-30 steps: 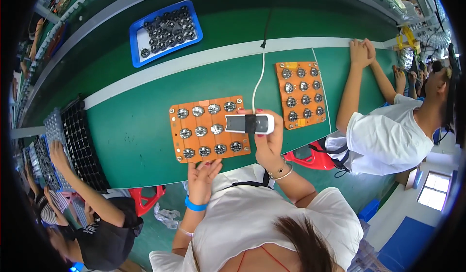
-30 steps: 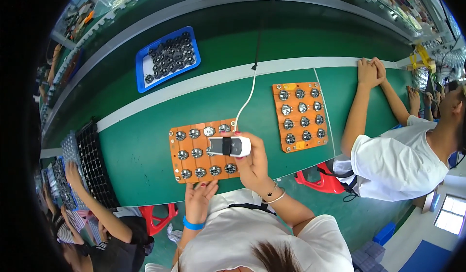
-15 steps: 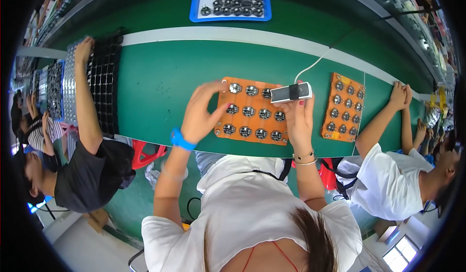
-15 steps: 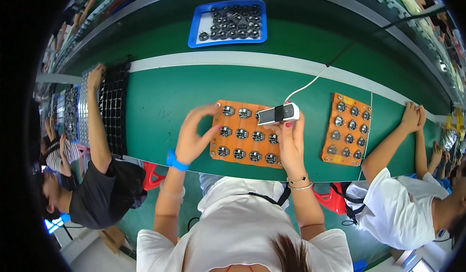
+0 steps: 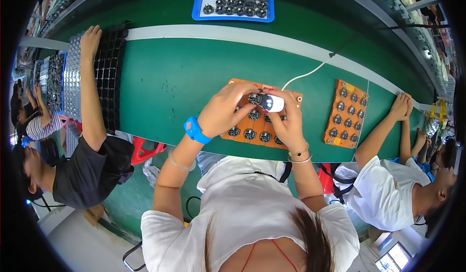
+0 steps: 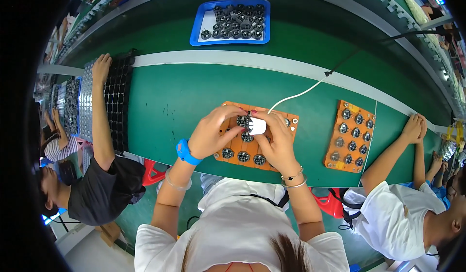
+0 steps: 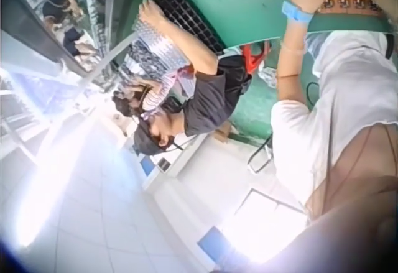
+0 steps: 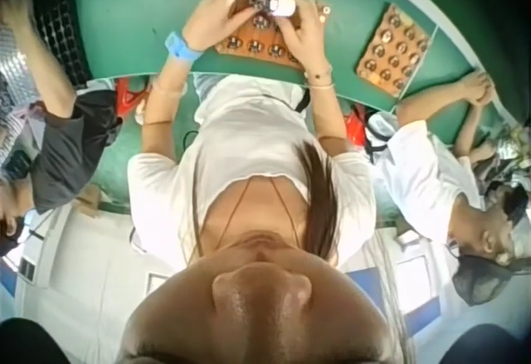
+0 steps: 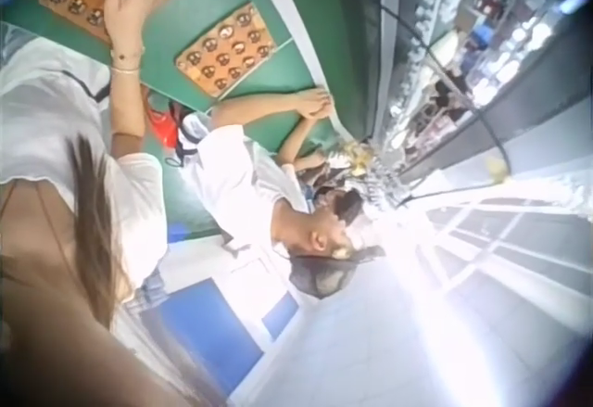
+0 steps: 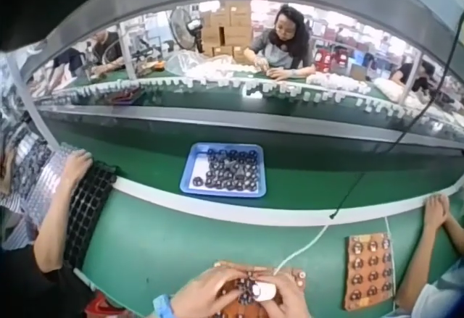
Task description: Assembling electronic components onto a board on a factory production line.
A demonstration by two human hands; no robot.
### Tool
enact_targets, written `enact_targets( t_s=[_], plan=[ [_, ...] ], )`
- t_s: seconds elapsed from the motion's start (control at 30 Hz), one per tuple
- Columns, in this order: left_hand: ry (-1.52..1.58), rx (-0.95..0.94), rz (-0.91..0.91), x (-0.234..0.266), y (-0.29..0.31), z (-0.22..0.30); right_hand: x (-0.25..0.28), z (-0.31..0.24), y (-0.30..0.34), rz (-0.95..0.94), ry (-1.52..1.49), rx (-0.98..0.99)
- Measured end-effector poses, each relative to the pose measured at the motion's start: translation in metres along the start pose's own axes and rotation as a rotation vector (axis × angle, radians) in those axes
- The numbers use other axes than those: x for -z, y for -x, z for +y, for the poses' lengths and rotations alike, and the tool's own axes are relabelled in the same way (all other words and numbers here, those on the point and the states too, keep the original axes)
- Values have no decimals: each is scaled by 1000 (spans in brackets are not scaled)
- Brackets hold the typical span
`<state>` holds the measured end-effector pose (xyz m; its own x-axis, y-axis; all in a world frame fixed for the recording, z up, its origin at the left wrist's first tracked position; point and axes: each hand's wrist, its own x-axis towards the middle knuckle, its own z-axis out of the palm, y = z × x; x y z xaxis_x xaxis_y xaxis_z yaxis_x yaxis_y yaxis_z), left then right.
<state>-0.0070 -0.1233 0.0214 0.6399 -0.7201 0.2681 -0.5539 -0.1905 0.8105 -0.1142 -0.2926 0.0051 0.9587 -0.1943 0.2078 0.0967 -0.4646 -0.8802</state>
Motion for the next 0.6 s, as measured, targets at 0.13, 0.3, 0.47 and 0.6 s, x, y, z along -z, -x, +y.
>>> enact_targets(
  t_s=[0.13,0.3,0.47,0.6],
  plan=[
    [52,-16,25,0,-2,3,1,4,3,10,-38,-5],
    [73,25,-3,0,-1,1,2,5,7,43,-71,-5],
    [-324,-24,-59,-8,-12,-15,10,9,11,196,-389,-123],
    [-346,-134,-99,-17,-17,-20,21,13,11,140,-207,-143]
  ],
)
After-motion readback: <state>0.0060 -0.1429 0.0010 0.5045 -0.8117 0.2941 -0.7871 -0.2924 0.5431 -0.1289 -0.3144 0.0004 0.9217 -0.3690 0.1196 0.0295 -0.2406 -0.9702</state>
